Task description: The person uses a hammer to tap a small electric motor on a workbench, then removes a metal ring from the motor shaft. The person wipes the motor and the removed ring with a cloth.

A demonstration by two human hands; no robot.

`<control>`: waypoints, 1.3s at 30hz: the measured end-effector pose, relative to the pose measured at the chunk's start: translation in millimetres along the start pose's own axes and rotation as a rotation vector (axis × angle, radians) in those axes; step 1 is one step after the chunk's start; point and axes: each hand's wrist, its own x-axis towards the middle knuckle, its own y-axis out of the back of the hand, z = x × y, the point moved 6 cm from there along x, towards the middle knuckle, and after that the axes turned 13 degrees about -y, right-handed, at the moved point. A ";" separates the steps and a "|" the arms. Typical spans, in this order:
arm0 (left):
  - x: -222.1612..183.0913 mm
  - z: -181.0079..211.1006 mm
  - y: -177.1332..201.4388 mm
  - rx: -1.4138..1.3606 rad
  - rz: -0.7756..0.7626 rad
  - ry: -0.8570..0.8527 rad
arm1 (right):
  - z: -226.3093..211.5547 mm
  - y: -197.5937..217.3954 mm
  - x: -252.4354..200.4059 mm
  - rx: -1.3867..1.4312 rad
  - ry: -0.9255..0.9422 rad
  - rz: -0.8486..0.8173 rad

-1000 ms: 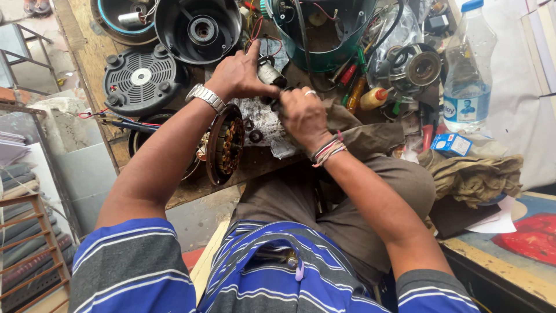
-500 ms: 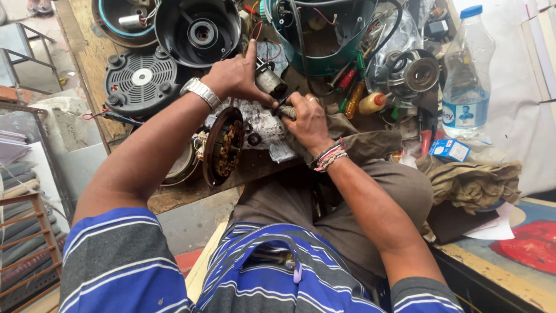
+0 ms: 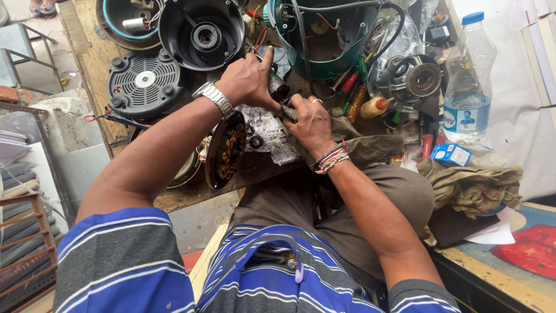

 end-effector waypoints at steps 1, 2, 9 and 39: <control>2.7 -2.1 -2.1 -0.003 -0.020 0.018 | -0.5 1.2 -0.6 -0.010 0.027 0.006; 4.4 -3.8 -4.7 -0.007 -0.042 0.037 | -1.7 2.2 -1.6 -0.019 0.053 0.012; 8.8 -11.3 -9.3 -0.029 -0.036 0.063 | -3.6 22.4 -5.0 -0.207 0.056 -0.098; 6.2 -39.4 -20.5 -0.150 0.130 0.057 | 51.7 -5.2 27.6 0.343 -0.489 -0.317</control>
